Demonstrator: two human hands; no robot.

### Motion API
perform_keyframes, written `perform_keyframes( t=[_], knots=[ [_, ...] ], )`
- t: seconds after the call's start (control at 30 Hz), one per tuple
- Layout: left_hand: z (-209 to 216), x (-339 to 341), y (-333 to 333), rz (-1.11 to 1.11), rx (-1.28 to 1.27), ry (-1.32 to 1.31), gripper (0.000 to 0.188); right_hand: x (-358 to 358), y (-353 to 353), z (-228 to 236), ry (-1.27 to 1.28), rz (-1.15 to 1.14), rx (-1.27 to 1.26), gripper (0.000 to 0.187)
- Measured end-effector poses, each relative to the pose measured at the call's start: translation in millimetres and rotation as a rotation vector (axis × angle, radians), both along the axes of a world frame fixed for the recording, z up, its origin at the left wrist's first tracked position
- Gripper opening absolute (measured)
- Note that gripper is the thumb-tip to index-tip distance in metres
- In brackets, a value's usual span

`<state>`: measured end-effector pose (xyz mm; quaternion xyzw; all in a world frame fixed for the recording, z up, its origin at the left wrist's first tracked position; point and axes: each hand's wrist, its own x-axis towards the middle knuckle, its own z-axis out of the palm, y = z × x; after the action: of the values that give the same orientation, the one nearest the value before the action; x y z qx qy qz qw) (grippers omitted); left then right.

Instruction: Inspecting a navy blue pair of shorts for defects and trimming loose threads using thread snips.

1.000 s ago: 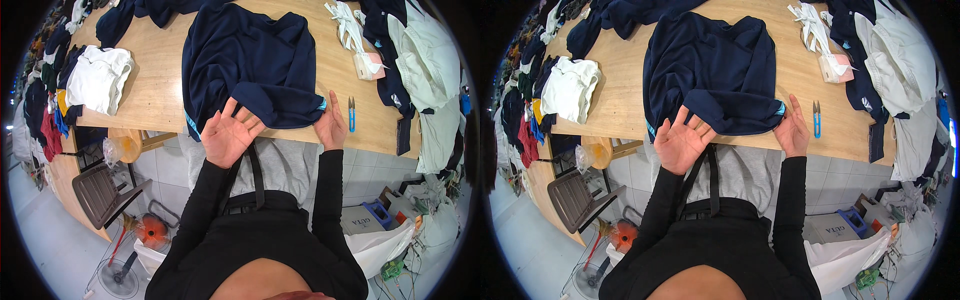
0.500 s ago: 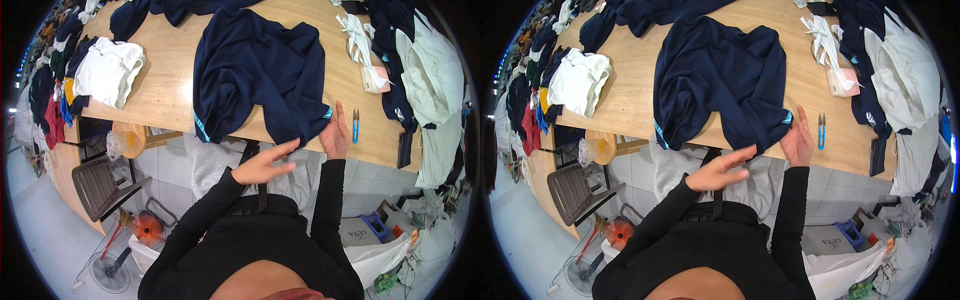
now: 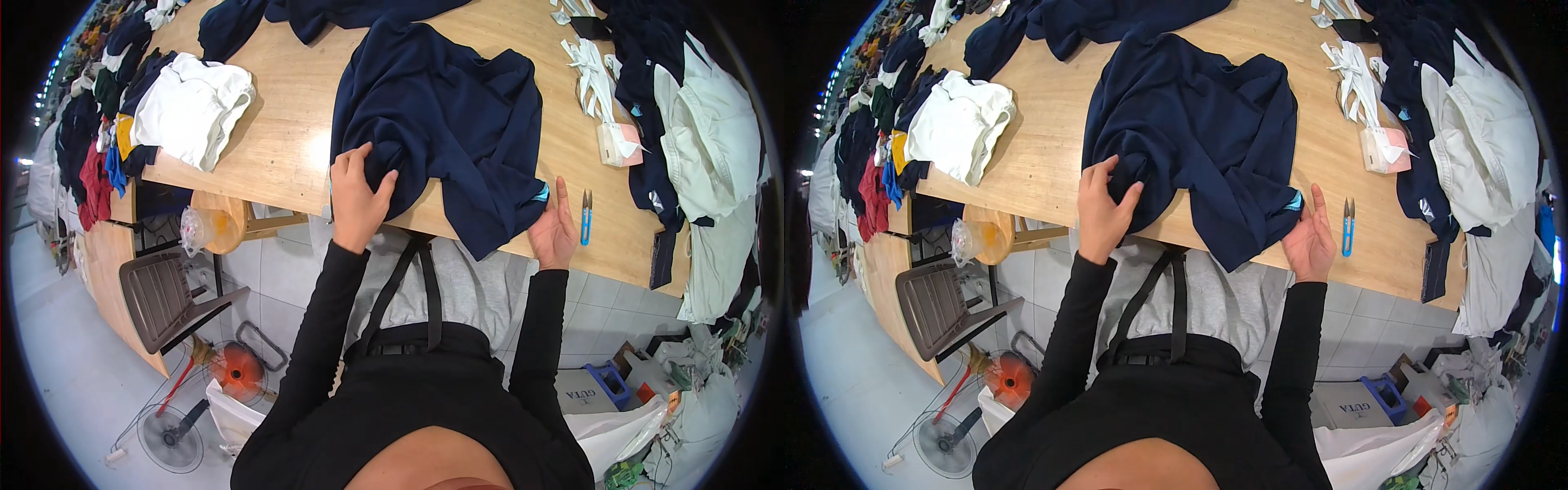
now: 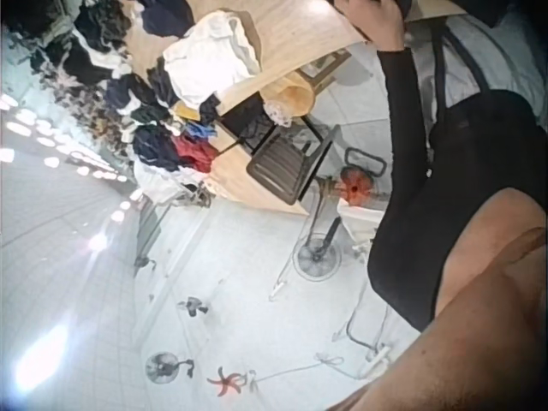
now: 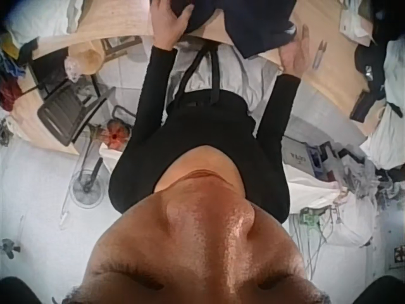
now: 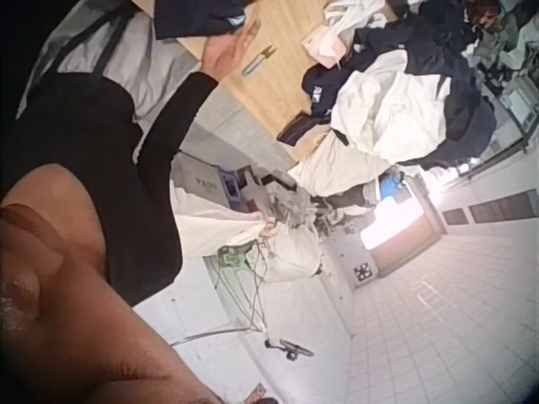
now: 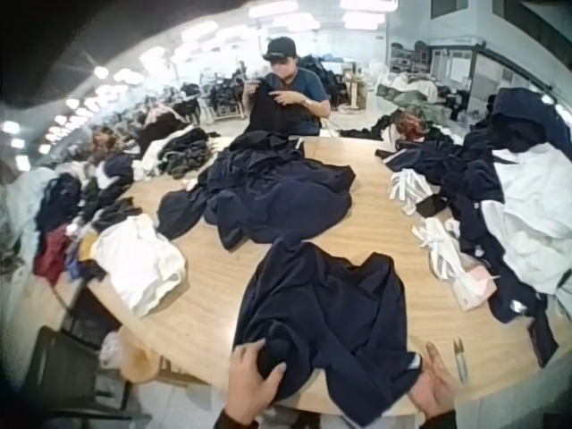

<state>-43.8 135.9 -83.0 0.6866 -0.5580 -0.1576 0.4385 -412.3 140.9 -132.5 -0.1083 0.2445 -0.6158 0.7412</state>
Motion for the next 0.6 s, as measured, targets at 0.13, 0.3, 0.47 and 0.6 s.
perform_keyframes(
  t=[0.13,0.3,0.47,0.6],
  knots=[
    [-17,18,8,-0.017,0.168,-0.128,0.025,2,5,4,0.343,-0.07,0.028,0.057],
    [-13,33,37,-0.049,0.22,-0.094,0.02,46,30,39,1.732,-0.532,0.021,0.025],
    [-18,12,50,-0.187,0.366,0.595,0.018,123,41,62,1.046,0.2,-0.13,0.027],
    [10,-31,53,-0.281,0.423,1.207,0.01,167,40,47,0.882,0.243,0.027,0.051]
  ],
)
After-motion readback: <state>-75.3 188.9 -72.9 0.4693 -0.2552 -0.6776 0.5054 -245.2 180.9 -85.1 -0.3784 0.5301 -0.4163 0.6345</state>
